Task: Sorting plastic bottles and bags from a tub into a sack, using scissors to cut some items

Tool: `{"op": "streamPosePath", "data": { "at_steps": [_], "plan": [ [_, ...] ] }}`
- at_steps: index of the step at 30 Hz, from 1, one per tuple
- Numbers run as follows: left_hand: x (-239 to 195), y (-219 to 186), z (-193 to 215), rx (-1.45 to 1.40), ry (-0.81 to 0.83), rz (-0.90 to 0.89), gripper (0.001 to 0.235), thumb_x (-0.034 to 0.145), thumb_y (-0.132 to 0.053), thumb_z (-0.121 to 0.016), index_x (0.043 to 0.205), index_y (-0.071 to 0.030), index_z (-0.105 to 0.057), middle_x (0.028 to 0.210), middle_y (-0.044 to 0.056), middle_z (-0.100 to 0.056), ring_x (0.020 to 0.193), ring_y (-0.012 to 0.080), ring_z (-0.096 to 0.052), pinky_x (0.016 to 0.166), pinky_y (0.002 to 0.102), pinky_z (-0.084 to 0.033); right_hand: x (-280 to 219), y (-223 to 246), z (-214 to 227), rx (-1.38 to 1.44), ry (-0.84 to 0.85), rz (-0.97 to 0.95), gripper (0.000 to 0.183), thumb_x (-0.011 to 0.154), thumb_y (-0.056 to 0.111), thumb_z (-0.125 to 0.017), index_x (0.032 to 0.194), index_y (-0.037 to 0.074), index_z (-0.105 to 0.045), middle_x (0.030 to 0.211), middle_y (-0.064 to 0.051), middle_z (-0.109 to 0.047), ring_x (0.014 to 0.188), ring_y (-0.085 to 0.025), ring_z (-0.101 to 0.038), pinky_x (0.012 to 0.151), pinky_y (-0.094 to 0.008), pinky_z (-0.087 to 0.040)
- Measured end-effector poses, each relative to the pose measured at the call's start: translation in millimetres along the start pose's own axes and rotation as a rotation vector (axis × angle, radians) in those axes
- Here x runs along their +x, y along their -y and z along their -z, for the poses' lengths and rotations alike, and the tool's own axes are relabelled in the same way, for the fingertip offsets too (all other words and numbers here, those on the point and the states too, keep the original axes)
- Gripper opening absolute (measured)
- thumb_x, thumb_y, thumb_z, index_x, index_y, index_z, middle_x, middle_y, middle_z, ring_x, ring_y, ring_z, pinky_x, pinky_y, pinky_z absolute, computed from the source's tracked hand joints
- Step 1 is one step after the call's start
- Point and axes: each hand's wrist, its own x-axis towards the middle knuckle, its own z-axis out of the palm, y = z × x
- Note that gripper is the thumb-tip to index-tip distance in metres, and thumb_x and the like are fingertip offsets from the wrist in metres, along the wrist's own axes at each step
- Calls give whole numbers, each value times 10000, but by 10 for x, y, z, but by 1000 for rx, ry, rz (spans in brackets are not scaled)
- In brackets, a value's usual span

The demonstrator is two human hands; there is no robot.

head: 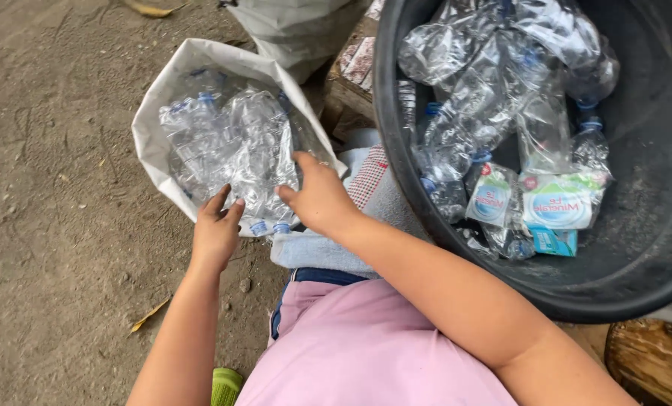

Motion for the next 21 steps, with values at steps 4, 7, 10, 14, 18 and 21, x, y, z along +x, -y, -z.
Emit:
{"op": "streamPosePath", "data": {
  "at_steps": [4, 7, 10, 14, 18, 21],
  "plan": [
    [-197, -424, -160, 119, 9, -198, 491, 1005, -231, -667, 1445, -37, -568, 1478, 363, -388, 1258, 571, -518, 973, 640, -506, -463, 126, 518, 205, -64, 130, 672, 824, 266, -752, 1426, 50, -547, 1332, -258, -640, 1255, -416, -629, 1064, -509, -526],
    [-397, -812, -363, -60, -32, -460, 396, 1026, -76, -640, 1415, -33, -577, 1476, 294, -334, 1304, 580, -478, 1040, 634, -464, -821, 102, 1110, 497, 1, 214, 637, 865, 220, -737, 1455, 103, -528, 1463, -168, -583, 1357, -367, -588, 1010, -512, -558],
    [-646, -1390, -632, -190, 28, -684, 350, 1056, -3, -590, 1404, -23, -558, 1451, 152, -328, 1289, 335, -538, 1103, 499, -474, -963, -213, 1664, 645, -102, 327, 602, 917, 172, -757, 1467, 94, -525, 1474, -186, -566, 1366, -379, -556, 1026, -481, -571],
    [-1078, -2317, -1169, -207, 342, -823, 371, 1017, -30, -576, 1382, -1, -518, 1420, 148, -403, 1287, 309, -557, 1131, 442, -495, -826, -933, 2243, 654, -318, 269, 511, 934, 95, -715, 1412, 44, -540, 1389, -144, -611, 1214, -229, -622, 953, -359, -578],
    [-716, -2605, -2202, 374, 514, -905, 372, 950, -266, -695, 1282, -99, -684, 1166, 113, -679, 1017, 330, -731, 838, 427, -610, -391, -1755, 2365, 848, -460, -72, 483, 892, 102, -765, 1333, 13, -589, 1181, -76, -700, 977, -126, -724, 770, -212, -653],
    [578, -1873, -3426, 940, 455, -879, 465, 892, -401, -684, 1182, -39, -706, 1074, 200, -663, 935, 390, -744, 768, 493, -624, -183, -2157, 2130, 806, -315, -151, 592, 857, -45, -703, 1409, -100, -497, 1217, -226, -653, 1142, -329, -703, 902, -370, -627]
  ]
}}
